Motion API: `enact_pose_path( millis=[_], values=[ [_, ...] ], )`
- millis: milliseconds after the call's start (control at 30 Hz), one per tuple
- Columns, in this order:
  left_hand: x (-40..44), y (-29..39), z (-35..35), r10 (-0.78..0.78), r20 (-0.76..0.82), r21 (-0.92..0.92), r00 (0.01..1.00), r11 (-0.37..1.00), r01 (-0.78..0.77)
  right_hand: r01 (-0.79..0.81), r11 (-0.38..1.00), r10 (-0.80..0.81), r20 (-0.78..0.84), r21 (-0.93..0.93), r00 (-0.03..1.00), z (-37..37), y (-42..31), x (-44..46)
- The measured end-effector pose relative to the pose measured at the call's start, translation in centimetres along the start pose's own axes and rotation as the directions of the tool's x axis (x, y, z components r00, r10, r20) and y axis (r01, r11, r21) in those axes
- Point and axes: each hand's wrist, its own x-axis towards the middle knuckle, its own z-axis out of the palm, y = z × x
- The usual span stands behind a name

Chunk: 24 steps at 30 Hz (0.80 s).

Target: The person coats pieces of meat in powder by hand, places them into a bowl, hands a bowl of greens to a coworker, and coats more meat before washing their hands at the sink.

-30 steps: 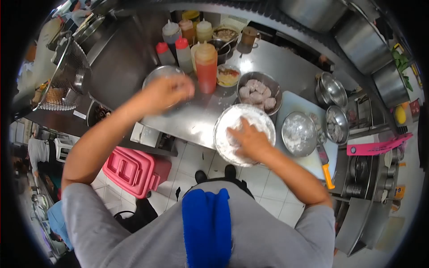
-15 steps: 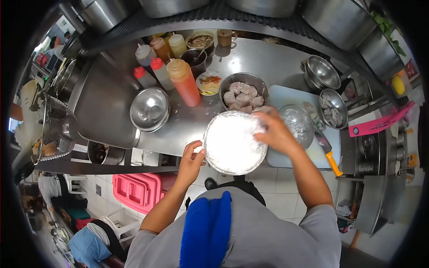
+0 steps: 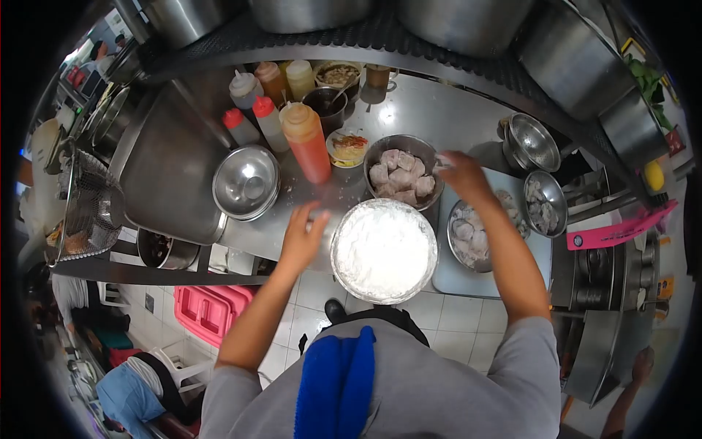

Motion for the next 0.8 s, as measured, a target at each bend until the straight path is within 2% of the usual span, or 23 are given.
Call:
enact_pose_path(
  millis=[33, 100, 133, 167, 200, 233, 267, 333, 400, 500, 567, 633, 667, 733, 800],
  values=[
    [2.4, 0.6, 0.2, 0.02, 0.004, 0.029, 1.0, 0.999, -0.02, 0.009, 1.0, -0.008, 0.082, -0.006, 0.997, 2.1, -0.2, 1.7],
    [6.7, 2.3, 1.5, -0.185, 0.228, -0.167, 0.956, 0.96, 0.226, 0.088, 0.979, -0.069, 0.105, -0.185, 0.992, 6.1, -0.4, 3.9],
    [8.4, 2.6, 2.7, -0.276, 0.34, -0.178, 0.899, 0.92, 0.35, 0.095, 0.978, -0.078, 0.1, -0.186, 0.992, 6.5, -1.1, 4.6],
    [9.9, 2.5, 4.0, -0.355, 0.448, -0.173, 0.821, 0.866, 0.469, 0.054, 0.97, -0.011, 0.18, -0.237, 0.984, 7.0, -1.7, 5.1],
    [10.8, 2.5, 5.2, -0.418, 0.491, -0.175, 0.764, 0.812, 0.557, 0.016, 0.958, 0.062, 0.259, -0.288, 0.964, 7.4, -2.2, 5.3],
    [11.5, 2.3, 6.2, -0.475, 0.533, -0.171, 0.7, 0.75, 0.639, 0.013, 0.97, 0.041, 0.212, -0.244, 0.976, 7.9, -2.3, 5.4],
    [12.1, 1.7, 6.8, -0.477, 0.527, -0.171, 0.704, 0.751, 0.638, 0.019, 0.971, 0.033, 0.211, -0.24, 0.977, 7.8, -2.6, 5.8],
    [12.7, 1.1, 7.7, -0.37, 0.71, -0.328, 0.599, 0.579, 0.747, -0.015, 0.962, 0.074, 0.208, -0.271, 0.975, 7.8, -2.9, 6.2],
    [12.7, 1.2, 8.0, -0.396, 0.707, -0.315, 0.586, 0.565, 0.762, 0.018, 0.959, 0.044, 0.211, -0.281, 0.977, 8.2, -2.6, 6.4],
    [12.2, 1.3, 8.3, -0.413, 0.657, -0.345, 0.63, 0.578, 0.739, 0.043, 0.961, 0.025, 0.24, -0.274, 0.97, 8.3, -2.4, 6.3],
    [12.1, 0.7, 8.4, -0.412, 0.661, -0.389, 0.627, 0.526, 0.756, 0.041, 0.966, 0.03, 0.27, -0.254, 0.962, 8.3, -2.1, 6.5],
    [12.3, 0.4, 8.5, -0.411, 0.672, -0.403, 0.617, 0.496, 0.769, -0.053, 0.989, 0.105, 0.4, -0.141, 0.91, 8.0, -1.4, 7.0],
    [12.4, 0.2, 8.5, -0.407, 0.683, -0.417, 0.606, 0.464, 0.782, -0.051, 0.989, 0.104, 0.399, -0.14, 0.911, 8.1, -1.2, 7.0],
    [12.3, 0.0, 8.7, -0.408, 0.671, -0.429, 0.619, 0.468, 0.773, 0.096, 0.992, -0.062, 0.353, -0.08, 0.934, 9.0, -0.6, 6.8],
    [11.9, -0.2, 8.8, -0.413, 0.66, -0.439, 0.627, 0.466, 0.768, 0.104, 0.993, -0.078, 0.327, -0.063, 0.942, 9.9, 0.2, 6.6]
  ],
)
